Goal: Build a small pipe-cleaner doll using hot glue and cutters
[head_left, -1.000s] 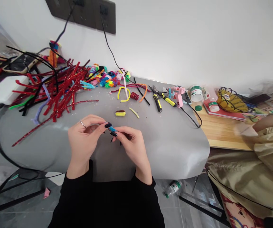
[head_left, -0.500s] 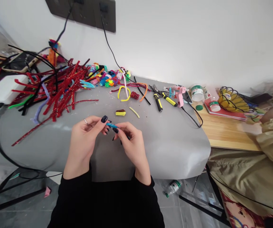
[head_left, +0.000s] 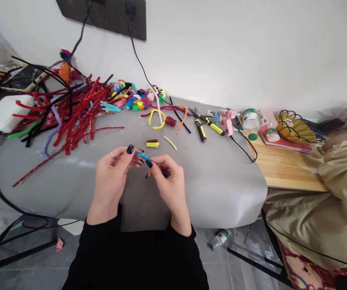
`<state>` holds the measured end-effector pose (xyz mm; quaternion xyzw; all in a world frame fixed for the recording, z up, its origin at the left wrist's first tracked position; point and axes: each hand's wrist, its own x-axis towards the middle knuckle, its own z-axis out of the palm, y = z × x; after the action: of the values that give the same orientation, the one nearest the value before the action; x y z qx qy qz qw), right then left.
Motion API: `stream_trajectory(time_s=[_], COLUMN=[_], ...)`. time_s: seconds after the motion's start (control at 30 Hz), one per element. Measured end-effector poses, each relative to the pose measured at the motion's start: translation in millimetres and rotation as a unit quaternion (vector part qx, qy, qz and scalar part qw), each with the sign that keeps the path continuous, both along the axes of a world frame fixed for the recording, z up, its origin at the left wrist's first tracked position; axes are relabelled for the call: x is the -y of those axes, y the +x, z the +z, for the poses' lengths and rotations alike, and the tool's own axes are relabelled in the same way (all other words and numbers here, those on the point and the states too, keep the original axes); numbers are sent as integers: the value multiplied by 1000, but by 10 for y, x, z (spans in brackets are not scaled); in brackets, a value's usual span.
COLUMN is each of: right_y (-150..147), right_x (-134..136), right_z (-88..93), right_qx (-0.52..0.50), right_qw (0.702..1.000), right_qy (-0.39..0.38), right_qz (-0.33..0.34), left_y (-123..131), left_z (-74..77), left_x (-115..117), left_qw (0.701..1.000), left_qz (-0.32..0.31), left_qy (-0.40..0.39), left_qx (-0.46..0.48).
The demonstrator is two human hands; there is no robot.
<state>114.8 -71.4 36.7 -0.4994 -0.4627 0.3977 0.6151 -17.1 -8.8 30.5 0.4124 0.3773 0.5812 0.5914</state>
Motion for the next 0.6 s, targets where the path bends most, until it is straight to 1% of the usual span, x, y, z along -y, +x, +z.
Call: stream_trajectory(time_s=[0.13, 0.23, 0.4, 0.6], right_y=[10, 2, -5, 0], right_x=[-10, -10, -5, -13], right_z=[-23, -22, -23, -42], right_qx=[17, 38, 64, 77], right_qw=[1000, 999, 998, 997], right_qy=[0, -5, -6, 3], right_qz=[-13, -17, -15, -18], left_y=[-84, -113, -112, -142], left_z=[-12, -12, 11, 14], left_x=[-6, -6, -5, -17], left_qw=[996, 991, 982, 983], left_qz=[10, 18, 50, 50], left_qy=[52, 69, 57, 21], left_qx=[-69, -116, -172, -174])
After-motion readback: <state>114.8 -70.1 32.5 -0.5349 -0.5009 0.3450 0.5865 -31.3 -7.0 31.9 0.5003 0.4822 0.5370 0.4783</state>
